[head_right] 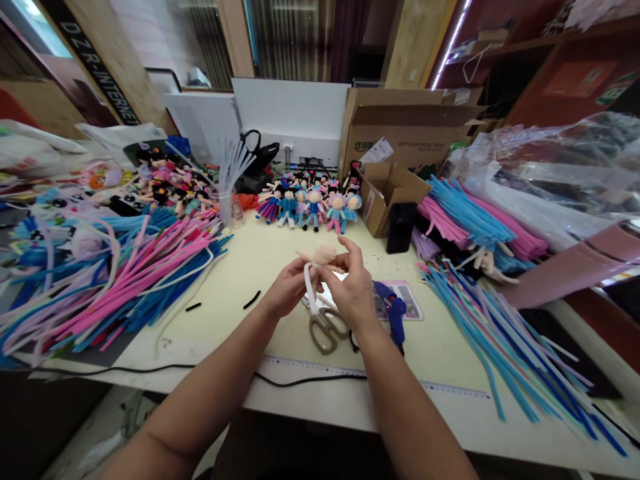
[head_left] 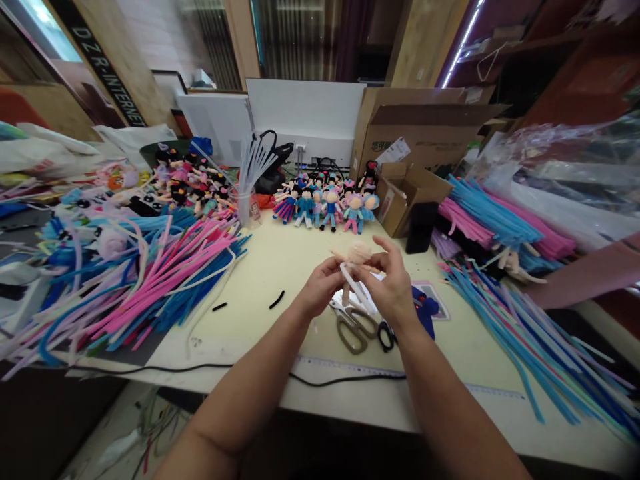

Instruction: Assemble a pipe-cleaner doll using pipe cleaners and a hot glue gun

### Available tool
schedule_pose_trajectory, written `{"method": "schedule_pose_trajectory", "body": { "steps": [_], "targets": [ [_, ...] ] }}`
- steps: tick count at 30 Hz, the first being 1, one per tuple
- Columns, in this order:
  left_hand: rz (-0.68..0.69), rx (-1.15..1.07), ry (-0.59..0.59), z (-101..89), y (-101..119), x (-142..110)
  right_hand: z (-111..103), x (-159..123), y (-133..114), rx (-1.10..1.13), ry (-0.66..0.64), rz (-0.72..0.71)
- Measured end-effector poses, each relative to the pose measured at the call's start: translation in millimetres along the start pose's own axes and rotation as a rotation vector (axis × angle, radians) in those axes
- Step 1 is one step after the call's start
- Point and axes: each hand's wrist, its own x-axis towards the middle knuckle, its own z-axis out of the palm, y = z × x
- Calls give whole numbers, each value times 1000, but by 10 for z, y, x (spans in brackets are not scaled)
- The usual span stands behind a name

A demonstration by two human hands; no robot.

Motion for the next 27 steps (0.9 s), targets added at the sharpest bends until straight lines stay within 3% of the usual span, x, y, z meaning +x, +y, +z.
{"method": "schedule_pose_trajectory", "body": {
  "steps": [8, 13, 16, 21, 24, 27],
  "targets": [
    [32, 38, -13, -42, -50, 32, 62, 35, 92, 119, -2, 12],
    [-20, -5, 36, -24, -30, 23, -79, 72, 157, 208, -45, 43],
    [-30, -18, 30, -6, -27, 12, -124, 68, 155, 178, 29, 23],
    [-42, 4, 26, 53, 2, -9, -82, 34, 44, 46, 8, -4],
    [-40, 11, 58, 63, 39, -2, -287, -26, -44, 44, 157, -74],
    [-17, -13, 95, 32, 72, 20, -713, -139, 7, -15, 386, -123]
  ]
}}
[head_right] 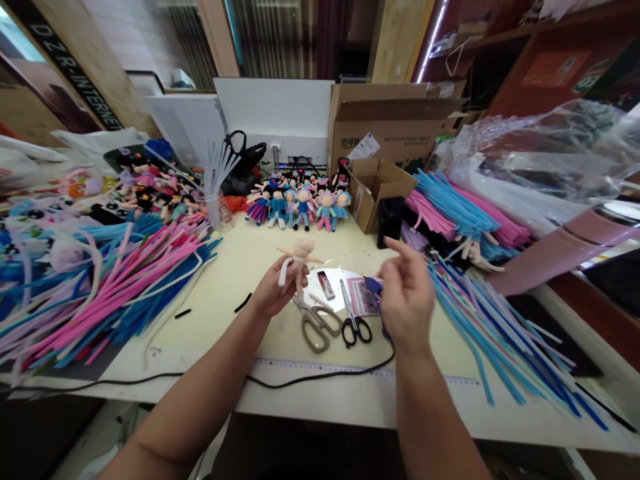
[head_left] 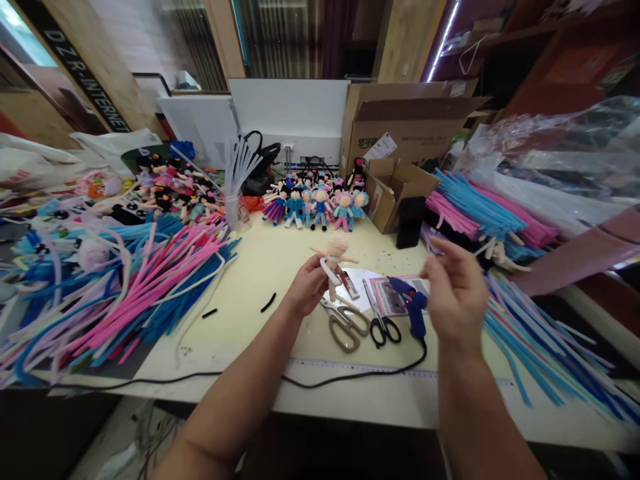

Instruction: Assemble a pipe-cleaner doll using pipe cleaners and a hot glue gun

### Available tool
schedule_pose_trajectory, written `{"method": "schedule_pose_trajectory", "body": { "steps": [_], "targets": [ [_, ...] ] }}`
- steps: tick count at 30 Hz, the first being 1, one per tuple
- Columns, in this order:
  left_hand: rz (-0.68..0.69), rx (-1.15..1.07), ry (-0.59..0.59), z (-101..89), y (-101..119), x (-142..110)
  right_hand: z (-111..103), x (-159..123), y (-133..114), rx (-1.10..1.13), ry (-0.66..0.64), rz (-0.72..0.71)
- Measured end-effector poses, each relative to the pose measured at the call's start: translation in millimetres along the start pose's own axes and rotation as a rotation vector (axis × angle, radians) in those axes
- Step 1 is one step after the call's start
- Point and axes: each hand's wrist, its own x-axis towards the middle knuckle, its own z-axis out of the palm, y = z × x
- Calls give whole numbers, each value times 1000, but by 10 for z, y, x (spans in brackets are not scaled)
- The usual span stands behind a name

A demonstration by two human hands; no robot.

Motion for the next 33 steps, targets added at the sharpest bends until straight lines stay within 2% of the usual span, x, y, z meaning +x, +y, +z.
{"method": "schedule_pose_trajectory", "body": {
  "steps": [2, 3, 6, 8, 10, 12, 14, 17, 20, 23, 28, 33],
  "targets": [
    [16, -42, 21, -34, 12, 20, -307, 11, 162, -41, 60, 65],
    [17, -63, 29, -52, 14, 29, -432, 3, 272, -65, 42, 121],
    [4, -106, 45, -97, 5, 52, -615, -76, 608, -132, -150, 305],
    [1, -117, 53, -114, -8, 61, -577, -154, 760, -229, -308, 379],
    [1, -113, 62, -121, -20, 68, -474, -222, 838, -382, -404, 392],
    [-5, -105, 74, -124, -31, 75, -381, -264, 873, -528, -443, 424],
    [-7, -108, 84, -131, -38, 82, -344, -281, 888, -590, -460, 517],
    [-4, -130, 79, -153, -51, 95, -367, -252, 854, -439, -403, 629],
    [-20, -150, 67, -179, -71, 107, -344, -152, 694, -161, -322, 603],
    [-31, -156, 70, -196, -90, 117, -191, -18, 445, -31, -368, 521],
    [-26, -153, 95, -198, -101, 130, 182, 51, 135, -30, -499, 318],
    [-36, -135, 119, -182, -119, 144, 411, -96, 67, -114, -529, 219]
  ]
}}
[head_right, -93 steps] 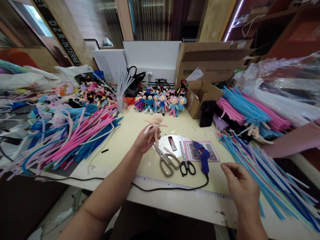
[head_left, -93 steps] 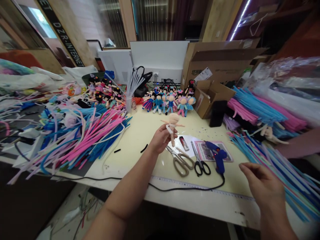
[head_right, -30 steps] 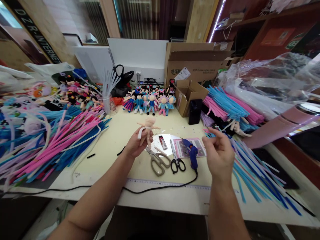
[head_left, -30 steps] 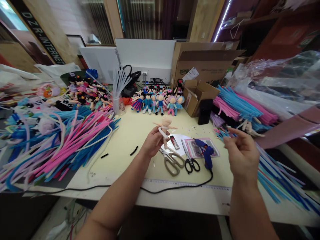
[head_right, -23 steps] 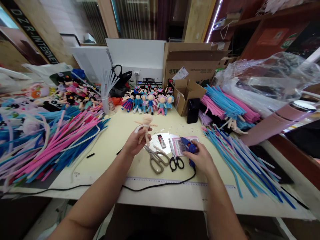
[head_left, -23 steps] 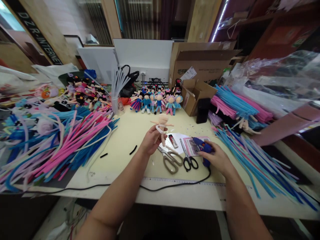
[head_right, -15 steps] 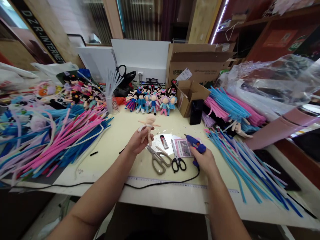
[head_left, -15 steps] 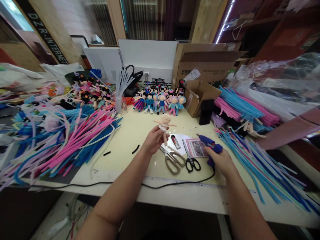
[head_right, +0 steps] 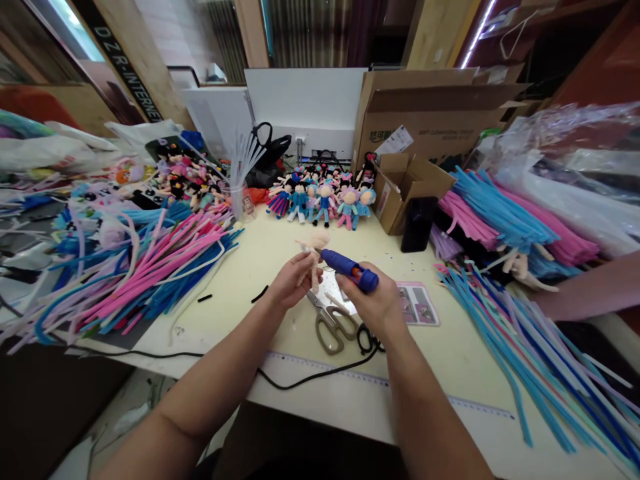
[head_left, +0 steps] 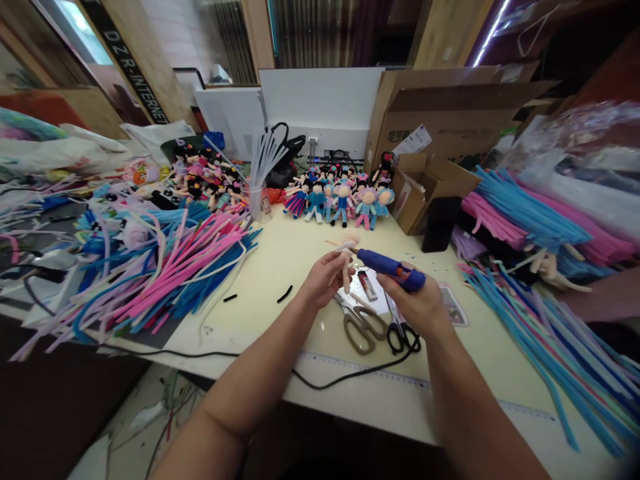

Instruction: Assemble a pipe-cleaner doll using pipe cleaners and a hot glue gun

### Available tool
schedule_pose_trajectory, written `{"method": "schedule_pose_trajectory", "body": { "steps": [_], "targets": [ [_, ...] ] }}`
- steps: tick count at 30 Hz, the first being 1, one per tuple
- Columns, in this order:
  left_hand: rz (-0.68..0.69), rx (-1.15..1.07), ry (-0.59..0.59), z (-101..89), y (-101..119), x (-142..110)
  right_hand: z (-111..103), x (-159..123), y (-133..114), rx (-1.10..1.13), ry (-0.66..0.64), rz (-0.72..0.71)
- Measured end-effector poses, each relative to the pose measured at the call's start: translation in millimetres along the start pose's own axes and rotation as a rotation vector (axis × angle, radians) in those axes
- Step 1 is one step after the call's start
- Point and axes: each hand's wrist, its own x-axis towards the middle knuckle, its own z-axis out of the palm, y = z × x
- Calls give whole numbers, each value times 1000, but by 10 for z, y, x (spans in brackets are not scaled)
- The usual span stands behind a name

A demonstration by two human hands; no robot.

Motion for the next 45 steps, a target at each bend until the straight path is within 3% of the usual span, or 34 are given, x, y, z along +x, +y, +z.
{"method": "schedule_pose_trajectory", "body": {
  "steps": [8, 26, 45],
  "targets": [
    [-27, 66, -6, 36, 1, -26, 103, -54, 39, -86, 38, 0],
    [-6, 136, 58, 61, -7, -47, 151, -64, 114, -238, 103, -190],
    [-11, 130, 26, 66, -4, -46, 163, -58, 134, -255, 131, -181]
  ]
}}
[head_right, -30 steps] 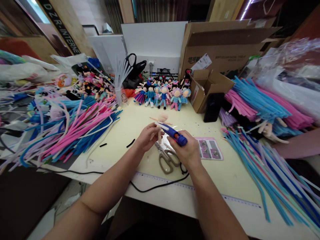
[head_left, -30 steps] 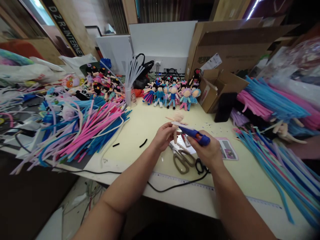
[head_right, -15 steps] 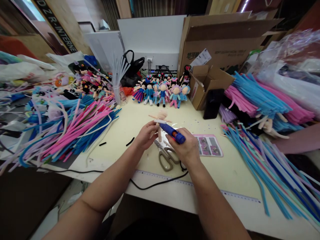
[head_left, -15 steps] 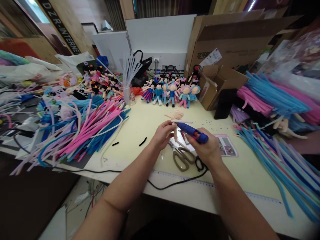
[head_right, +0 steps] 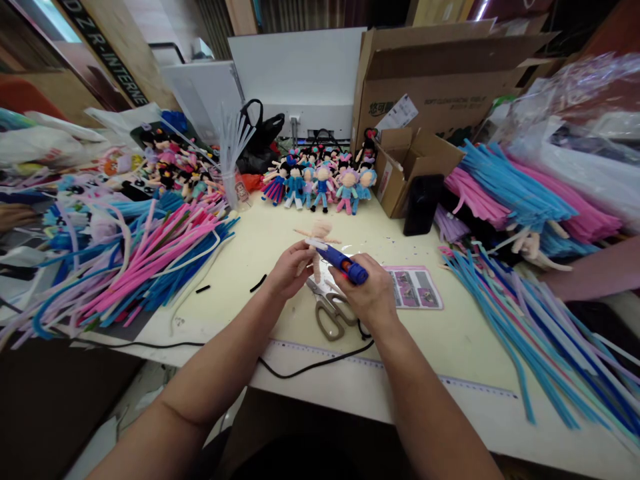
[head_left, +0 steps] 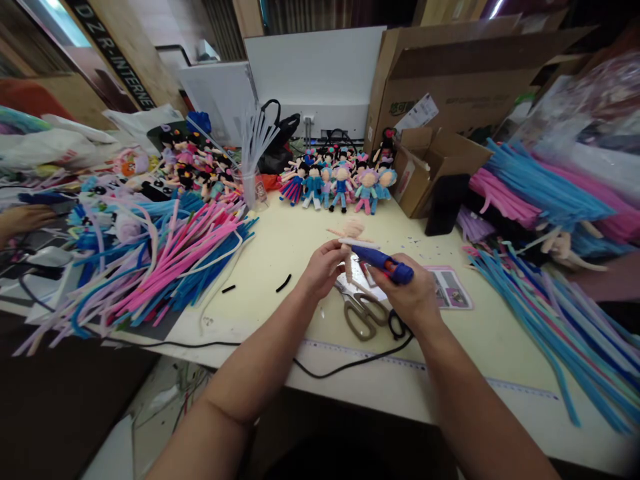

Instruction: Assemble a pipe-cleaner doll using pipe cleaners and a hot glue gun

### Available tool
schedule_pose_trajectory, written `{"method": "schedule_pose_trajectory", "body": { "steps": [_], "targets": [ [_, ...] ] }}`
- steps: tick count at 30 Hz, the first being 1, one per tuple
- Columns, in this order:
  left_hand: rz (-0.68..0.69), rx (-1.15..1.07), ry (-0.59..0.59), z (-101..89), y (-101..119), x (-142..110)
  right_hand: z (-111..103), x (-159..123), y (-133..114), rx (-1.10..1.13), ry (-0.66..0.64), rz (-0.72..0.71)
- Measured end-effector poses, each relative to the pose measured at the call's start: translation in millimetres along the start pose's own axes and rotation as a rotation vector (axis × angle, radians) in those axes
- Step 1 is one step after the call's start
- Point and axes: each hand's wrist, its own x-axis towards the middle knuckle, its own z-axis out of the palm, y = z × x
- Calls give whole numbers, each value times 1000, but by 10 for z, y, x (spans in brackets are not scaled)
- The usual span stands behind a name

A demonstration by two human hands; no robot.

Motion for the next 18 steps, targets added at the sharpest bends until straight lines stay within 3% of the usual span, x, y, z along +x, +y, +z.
{"method": "schedule_pose_trajectory", "body": {
  "steps": [18],
  "targets": [
    [-7, -51, -7, 11, 21, -4, -17, -4, -8, 16, 5, 40]
  ]
}}
